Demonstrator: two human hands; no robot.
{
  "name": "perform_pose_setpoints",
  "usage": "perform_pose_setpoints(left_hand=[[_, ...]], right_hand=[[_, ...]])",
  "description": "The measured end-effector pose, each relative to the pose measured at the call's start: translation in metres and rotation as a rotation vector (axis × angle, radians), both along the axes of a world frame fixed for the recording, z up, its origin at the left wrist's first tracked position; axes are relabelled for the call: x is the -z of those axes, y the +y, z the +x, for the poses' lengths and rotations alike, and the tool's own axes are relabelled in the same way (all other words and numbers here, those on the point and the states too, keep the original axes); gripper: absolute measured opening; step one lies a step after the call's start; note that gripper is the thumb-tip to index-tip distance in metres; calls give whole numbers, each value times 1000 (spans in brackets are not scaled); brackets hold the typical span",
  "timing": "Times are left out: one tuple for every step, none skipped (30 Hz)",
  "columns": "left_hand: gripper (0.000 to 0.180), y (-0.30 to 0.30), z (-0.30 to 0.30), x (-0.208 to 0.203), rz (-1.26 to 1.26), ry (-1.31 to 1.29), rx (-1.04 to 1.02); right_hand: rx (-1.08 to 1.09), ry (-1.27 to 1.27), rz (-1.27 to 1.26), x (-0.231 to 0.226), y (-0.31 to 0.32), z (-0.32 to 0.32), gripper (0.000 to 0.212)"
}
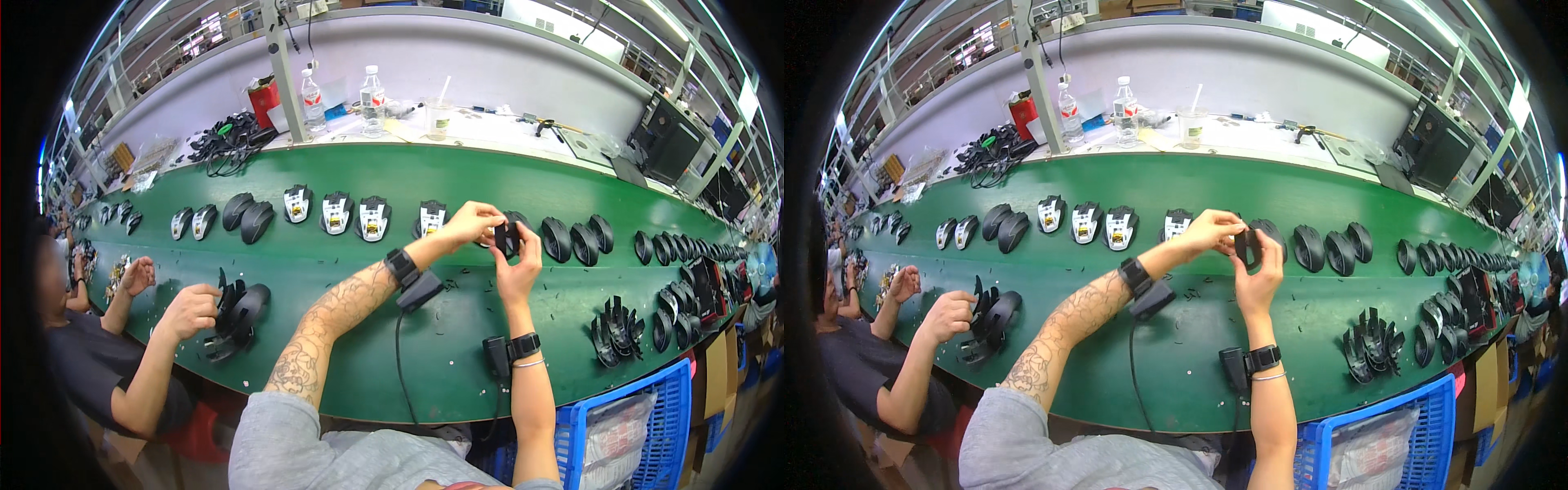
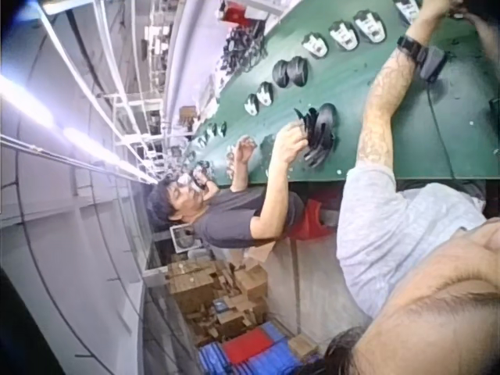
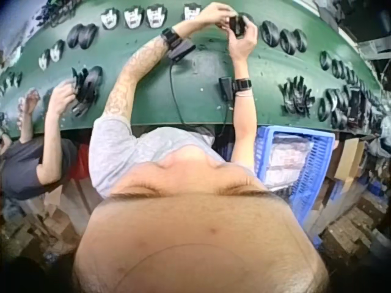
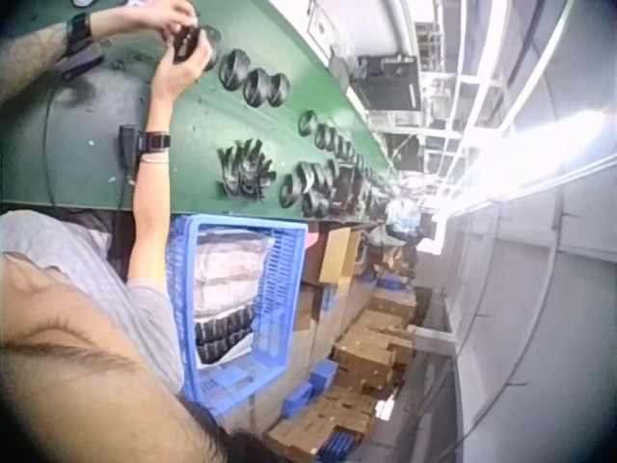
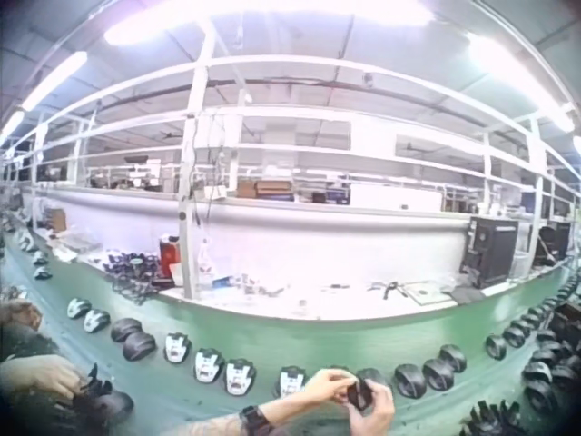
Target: Assemble the outer casing and components of computer mice on a production line.
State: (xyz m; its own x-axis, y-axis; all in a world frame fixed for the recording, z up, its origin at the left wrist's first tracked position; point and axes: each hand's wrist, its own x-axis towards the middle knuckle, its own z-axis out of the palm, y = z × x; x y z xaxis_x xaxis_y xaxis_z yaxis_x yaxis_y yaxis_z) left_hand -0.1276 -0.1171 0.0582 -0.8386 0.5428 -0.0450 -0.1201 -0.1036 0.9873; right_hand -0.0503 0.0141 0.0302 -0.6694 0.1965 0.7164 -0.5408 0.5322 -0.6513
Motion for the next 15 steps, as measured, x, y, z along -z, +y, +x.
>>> perform_pose_setpoints(left_hand=[[26, 0, -12, -3, -39, 42, 90], [32, -4, -23, -6, -99, 43, 87], [40, -7, -39, -4, -254, 235, 19], [50, -9, -56, 8, -414, 422, -56], [60, 0, -67, 20, -720, 694, -135], [70, 3, -75, 29, -1044, 954, -228], [82, -1, -81, 31, -1206, 1010, -105], [82, 10, -79, 34, -1235, 984, -44], [82, 6, -85, 35, -1233, 812, 75], [84, 7, -89, 36, -1222, 760, 60], [86, 24, -86, 29, -1251, 785, 46], [90, 26, -87, 31, -1237, 772, 12], [93, 23, -88, 34, -1189, 751, -11], [95, 17, -89, 37, -1143, 731, -33], [96, 10, -89, 41, -1193, 708, -78]], right_hand=[[62, -15, 8, 2, 7, -1, 58], [44, -10, 12, -2, 5, -1, 58], [90, 17, 63, -5, 2, 1, 59], [130, 44, 112, -6, -1, 2, 60], [169, 63, 174, -2, 9, -1, 57], [228, 50, 220, -1, 11, -1, 47], [216, 54, 226, 3, 11, -2, 43], [227, 56, 241, 7, 19, -3, 38], [200, 54, 229, 7, 13, -3, 37], [187, 43, 223, 7, 12, -2, 36], [210, 51, 253, 8, 22, -2, 37], [179, 38, 226, 5, 20, 0, 36], [157, 36, 218, 3, 17, 0, 35], [136, 32, 207, 3, 12, 0, 33], [128, 44, 225, 3, 6, -1, 32]])
